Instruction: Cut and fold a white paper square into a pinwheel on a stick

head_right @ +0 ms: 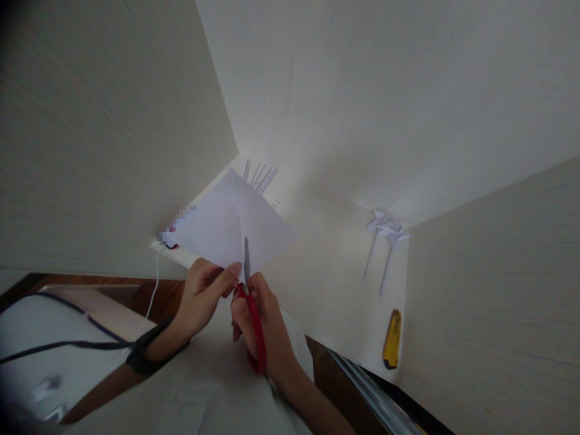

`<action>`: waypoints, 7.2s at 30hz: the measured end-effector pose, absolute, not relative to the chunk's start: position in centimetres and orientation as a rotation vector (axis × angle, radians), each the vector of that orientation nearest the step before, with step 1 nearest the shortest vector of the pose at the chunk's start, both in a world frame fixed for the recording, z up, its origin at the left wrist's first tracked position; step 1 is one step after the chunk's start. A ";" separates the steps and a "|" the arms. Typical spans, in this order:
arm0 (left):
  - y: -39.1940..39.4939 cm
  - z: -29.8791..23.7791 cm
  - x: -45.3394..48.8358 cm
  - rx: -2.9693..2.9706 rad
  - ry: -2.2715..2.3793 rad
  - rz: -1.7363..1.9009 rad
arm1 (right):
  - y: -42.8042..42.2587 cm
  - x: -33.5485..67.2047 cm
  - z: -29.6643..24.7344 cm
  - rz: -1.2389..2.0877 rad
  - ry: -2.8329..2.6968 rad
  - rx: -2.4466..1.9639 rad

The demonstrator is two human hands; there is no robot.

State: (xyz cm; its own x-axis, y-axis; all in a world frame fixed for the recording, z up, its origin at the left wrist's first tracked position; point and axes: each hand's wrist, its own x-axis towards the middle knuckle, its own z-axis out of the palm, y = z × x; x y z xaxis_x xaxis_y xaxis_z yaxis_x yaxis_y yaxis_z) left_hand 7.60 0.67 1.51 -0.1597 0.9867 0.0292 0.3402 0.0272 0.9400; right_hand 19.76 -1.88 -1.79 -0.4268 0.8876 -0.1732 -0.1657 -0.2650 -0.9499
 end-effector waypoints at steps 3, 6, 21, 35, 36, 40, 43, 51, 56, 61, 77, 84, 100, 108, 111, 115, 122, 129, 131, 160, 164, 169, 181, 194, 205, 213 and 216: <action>0.7 1.5 7.6 1.371 1.604 1.140 | -1.8 19.8 -1.8 1.777 -1.215 -0.976; 0.7 1.4 7.6 1.368 1.615 1.132 | -1.7 19.9 -1.7 1.769 -1.238 -0.984; 0.9 0.6 7.3 1.330 1.741 1.148 | -1.7 20.2 -2.1 1.733 -1.283 -1.068; 1.3 0.7 7.5 1.277 1.654 1.155 | -1.8 19.9 -2.3 1.759 -1.278 -1.054; 1.3 0.7 7.5 1.276 1.650 1.155 | -1.8 19.9 -2.3 1.769 -1.271 -1.041; 1.3 0.8 7.3 1.280 1.642 1.153 | -1.8 19.8 -2.2 1.794 -1.238 -1.004; 1.3 0.9 7.3 1.282 1.626 1.157 | -1.7 19.7 -1.9 1.792 -1.235 -1.007; 1.4 0.8 7.4 1.264 1.578 1.187 | -1.7 19.6 -1.8 1.801 -1.217 -0.980; 1.2 0.5 7.4 1.242 1.538 1.203 | -1.7 19.6 -2.0 1.803 -1.226 -0.987; 1.3 0.4 7.4 1.219 1.477 1.210 | -1.7 19.6 -2.2 1.797 -1.210 -1.000; 1.6 0.9 7.2 1.152 1.484 1.154 | -1.5 19.9 -2.0 1.787 -1.269 -0.996; 2.0 1.6 7.3 1.159 1.523 1.146 | -0.7 19.8 -1.1 1.801 -1.276 -1.004; 3.5 8.2 7.4 1.452 1.331 1.521 | 2.0 19.8 4.7 1.575 -1.439 -0.751; 3.0 11.3 8.4 1.429 1.110 1.681 | 2.1 20.3 7.7 1.505 -1.507 -0.558; 2.0 12.4 8.3 1.439 1.155 1.694 | 2.0 20.8 8.3 1.457 -1.574 -0.538; 0.7 13.4 8.1 1.530 1.178 1.658 | 1.8 21.4 8.5 1.388 -1.619 -0.461; -0.1 12.9 7.9 1.527 1.156 1.669 | 0.0 21.1 8.7 1.465 -1.511 -0.538; -1.0 12.5 7.7 1.501 1.275 1.713 | -0.8 20.5 9.5 1.560 -1.446 -0.601; -1.0 12.7 7.8 1.516 1.257 1.685 | -0.7 20.4 9.3 1.548 -1.454 -0.606; -1.3 13.4 8.3 1.479 1.103 1.547 | -1.3 20.6 10.1 1.328 -1.482 -0.728; -1.4 13.6 8.5 1.467 1.097 1.590 | -1.3 20.5 10.1 1.353 -1.447 -0.735; -1.4 14.1 8.8 1.471 1.130 1.665 | -1.3 20.6 10.6 1.383 -1.490 -0.729; -1.6 13.6 8.6 1.482 1.173 1.590 | -1.6 20.7 9.7 1.351 -1.466 -0.817; -1.3 13.5 8.5 1.520 1.217 1.635 | -1.4 20.8 10.0 1.380 -1.453 -0.852; -1.7 13.8 8.5 1.514 1.258 1.597 | -1.6 20.9 10.2 1.305 -1.464 -0.869; -1.7 14.0 8.7 1.521 1.267 1.615 | -1.6 20.8 9.8 1.365 -1.440 -0.841; -1.7 13.8 8.6 1.525 1.234 1.582 | -1.6 20.8 9.7 1.359 -1.443 -0.849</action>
